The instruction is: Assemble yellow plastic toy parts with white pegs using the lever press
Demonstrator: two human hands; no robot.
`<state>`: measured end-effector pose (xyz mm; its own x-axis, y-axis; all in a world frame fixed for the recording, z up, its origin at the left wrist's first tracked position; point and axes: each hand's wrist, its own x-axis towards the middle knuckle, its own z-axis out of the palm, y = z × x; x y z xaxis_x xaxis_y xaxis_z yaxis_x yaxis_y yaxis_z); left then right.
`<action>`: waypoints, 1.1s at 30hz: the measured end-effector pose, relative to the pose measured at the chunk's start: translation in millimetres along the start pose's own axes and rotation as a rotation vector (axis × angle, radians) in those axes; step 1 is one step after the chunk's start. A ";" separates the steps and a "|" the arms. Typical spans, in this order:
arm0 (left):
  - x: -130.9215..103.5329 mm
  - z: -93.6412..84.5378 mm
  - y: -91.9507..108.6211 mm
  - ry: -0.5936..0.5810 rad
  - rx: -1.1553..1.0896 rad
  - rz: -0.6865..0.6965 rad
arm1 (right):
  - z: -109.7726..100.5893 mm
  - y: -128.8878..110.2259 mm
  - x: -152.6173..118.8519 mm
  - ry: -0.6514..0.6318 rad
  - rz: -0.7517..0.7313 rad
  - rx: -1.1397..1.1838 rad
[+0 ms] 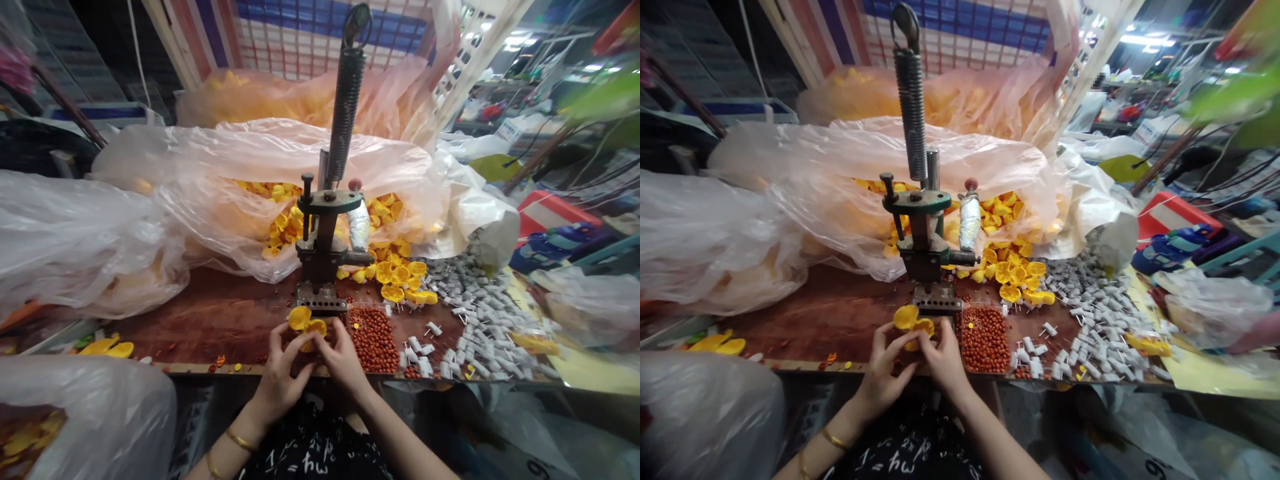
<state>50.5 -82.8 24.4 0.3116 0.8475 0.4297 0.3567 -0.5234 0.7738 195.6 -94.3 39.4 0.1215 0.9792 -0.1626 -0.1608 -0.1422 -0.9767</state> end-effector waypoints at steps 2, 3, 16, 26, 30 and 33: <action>-0.3 2.4 -2.1 0.040 -0.082 -0.070 | -7.8 -6.8 -2.5 -0.138 -0.098 -0.183; 1.3 2.1 -4.2 0.070 -0.134 -0.123 | -16.4 -10.2 -2.4 -0.148 -0.151 -0.338; 25.2 -1.6 -1.5 0.275 -0.922 -0.886 | -72.4 -9.4 12.8 0.150 -0.238 -1.010; 27.6 1.8 10.1 0.279 -1.003 -0.860 | 3.1 -2.5 16.3 0.000 -0.416 -0.480; 29.1 0.8 9.6 0.275 -1.045 -0.831 | 1.2 -3.2 16.1 -0.003 -0.392 -0.439; 29.3 1.7 7.2 0.290 -1.058 -0.848 | 1.7 -4.1 16.3 0.012 -0.380 -0.442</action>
<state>63.7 -61.9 41.8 0.0989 0.9258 -0.3649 -0.5276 0.3597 0.7696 196.5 -77.5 41.0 0.1018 0.9720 0.2119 0.3198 0.1697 -0.9322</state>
